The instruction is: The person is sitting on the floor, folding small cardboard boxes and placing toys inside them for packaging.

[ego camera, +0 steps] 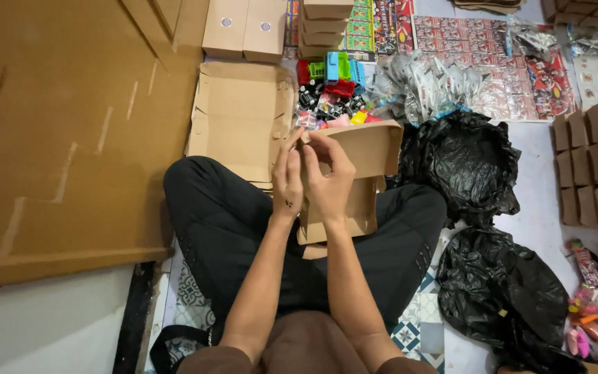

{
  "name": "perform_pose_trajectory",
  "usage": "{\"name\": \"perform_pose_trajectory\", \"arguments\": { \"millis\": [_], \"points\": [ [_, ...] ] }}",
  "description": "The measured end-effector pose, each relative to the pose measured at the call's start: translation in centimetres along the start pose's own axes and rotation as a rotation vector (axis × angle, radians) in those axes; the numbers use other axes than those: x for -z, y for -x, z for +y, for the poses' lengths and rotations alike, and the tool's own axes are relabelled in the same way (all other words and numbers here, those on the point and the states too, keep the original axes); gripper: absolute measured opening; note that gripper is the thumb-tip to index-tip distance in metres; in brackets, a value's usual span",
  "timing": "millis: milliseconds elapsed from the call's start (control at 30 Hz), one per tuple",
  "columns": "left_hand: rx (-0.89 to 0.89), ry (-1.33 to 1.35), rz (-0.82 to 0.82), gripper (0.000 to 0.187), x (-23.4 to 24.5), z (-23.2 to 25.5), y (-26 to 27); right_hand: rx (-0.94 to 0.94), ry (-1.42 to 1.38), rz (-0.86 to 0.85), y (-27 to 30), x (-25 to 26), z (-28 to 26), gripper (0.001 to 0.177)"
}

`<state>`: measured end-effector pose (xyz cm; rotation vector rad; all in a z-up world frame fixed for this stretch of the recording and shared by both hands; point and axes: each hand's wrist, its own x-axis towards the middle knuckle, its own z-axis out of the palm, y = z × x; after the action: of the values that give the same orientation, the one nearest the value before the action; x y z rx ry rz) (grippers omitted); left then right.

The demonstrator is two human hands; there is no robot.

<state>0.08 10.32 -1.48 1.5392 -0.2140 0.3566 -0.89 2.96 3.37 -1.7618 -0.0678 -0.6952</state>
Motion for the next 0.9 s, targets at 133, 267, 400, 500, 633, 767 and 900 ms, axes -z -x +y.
{"name": "perform_pose_trajectory", "arguments": {
  "millis": [133, 267, 400, 500, 633, 767, 900],
  "points": [
    [0.012, 0.032, 0.062, 0.043, -0.5, 0.3, 0.1, 0.06, 0.056, 0.065, 0.6, 0.1, 0.6, 0.024],
    [0.106, 0.206, 0.148, 0.027, -1.2, -0.8, 0.7, 0.019, 0.033, 0.198, 0.9, 0.4, 1.6, 0.021],
    [0.181, 0.227, 0.148, 0.021, -1.3, -1.0, 1.1, -0.054, -0.022, 0.205, 1.0, 0.6, 2.4, 0.011],
    [0.18, 0.235, 0.104, 0.019, -0.9, -0.6, 1.1, -0.055, -0.078, 0.187, 1.3, 0.8, 2.8, 0.013],
    [0.184, 0.193, 0.126, 0.02, -0.7, 0.1, 1.1, -0.073, -0.121, 0.119, 1.5, 1.3, 3.7, 0.016],
    [0.168, 0.134, 0.105, 0.022, -0.8, 2.3, 0.8, -0.143, -0.237, 0.086, 1.3, 1.9, 5.0, 0.015],
    [0.151, 0.131, 0.108, 0.019, -0.9, 2.3, 1.0, -0.267, -0.375, 0.052, 1.8, 2.6, 6.1, 0.012]
  ]
}}
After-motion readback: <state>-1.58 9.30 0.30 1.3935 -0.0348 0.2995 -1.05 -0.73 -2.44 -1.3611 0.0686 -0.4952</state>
